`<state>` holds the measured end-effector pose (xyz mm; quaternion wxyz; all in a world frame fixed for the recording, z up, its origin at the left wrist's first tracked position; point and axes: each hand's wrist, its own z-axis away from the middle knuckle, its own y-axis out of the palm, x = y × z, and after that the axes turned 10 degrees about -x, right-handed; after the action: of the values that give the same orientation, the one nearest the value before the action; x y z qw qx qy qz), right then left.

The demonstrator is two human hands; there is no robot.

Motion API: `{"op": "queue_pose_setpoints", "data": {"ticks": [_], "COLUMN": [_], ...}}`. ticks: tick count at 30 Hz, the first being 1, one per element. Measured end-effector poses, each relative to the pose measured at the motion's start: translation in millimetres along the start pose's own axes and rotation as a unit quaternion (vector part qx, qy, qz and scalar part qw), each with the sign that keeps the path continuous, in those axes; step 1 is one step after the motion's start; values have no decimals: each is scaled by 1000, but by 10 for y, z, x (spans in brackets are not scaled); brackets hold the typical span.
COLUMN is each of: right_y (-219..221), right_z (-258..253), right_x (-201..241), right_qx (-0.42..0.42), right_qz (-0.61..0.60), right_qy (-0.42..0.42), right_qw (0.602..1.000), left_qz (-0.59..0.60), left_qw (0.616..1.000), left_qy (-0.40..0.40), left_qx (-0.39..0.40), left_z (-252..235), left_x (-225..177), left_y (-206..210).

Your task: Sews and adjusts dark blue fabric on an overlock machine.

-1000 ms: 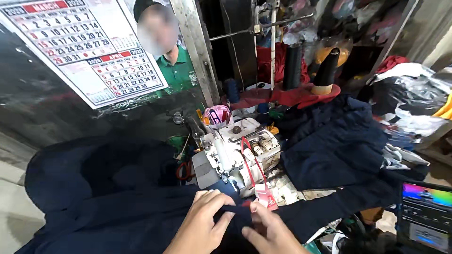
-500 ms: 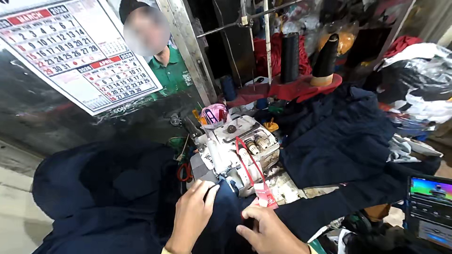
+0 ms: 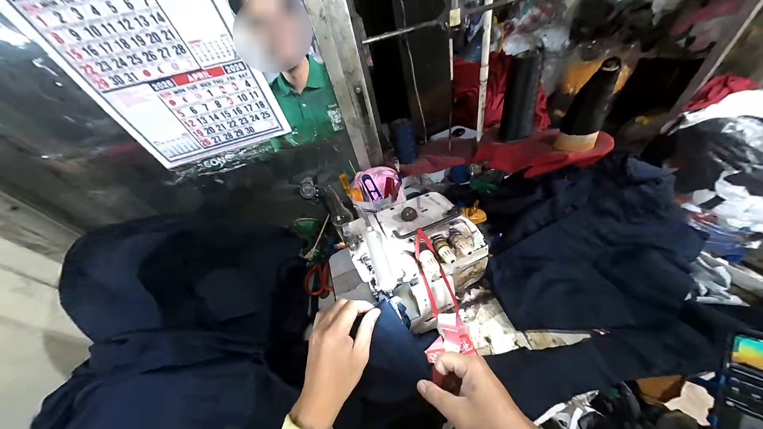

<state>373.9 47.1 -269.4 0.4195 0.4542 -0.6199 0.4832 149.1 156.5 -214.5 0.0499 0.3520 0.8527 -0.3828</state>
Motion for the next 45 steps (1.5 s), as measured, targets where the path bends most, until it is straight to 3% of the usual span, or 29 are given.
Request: {"op": "queue_pose_setpoints", "data": {"ticks": [6, 21, 25, 31, 35, 38, 42, 45], "right_y": [-46, -32, -34, -14, -14, -8, -13, -70], "right_z": [114, 262, 197, -36, 43, 143, 269, 358], "right_x": [180, 135, 147, 165, 107, 48, 114, 120], "right_qx": [18, 40, 46, 52, 74, 59, 86, 95], "right_qz": [1, -81, -113, -145, -163, -182, -215, -203], "right_qy": [-22, 35, 42, 86, 85, 69, 66, 63], "right_qw": [1000, 995, 992, 984, 980, 979, 971, 973], "left_qz": [1, -28, -66, -58, 3, 75, 110, 153], "left_qw": [1000, 995, 997, 998, 1000, 997, 993, 986], "left_qy": [-10, -28, 22, 18, 12, -12, -13, -12], "left_qx": [7, 90, 34, -11, 15, -33, 43, 58], "left_z": [21, -122, -67, 196, 265, 471, 708, 754], "left_x": [23, -95, -170, -186, -253, -381, -443, -624], "left_y": [-2, -117, -78, 11, -278, -484, -469, -599]}}
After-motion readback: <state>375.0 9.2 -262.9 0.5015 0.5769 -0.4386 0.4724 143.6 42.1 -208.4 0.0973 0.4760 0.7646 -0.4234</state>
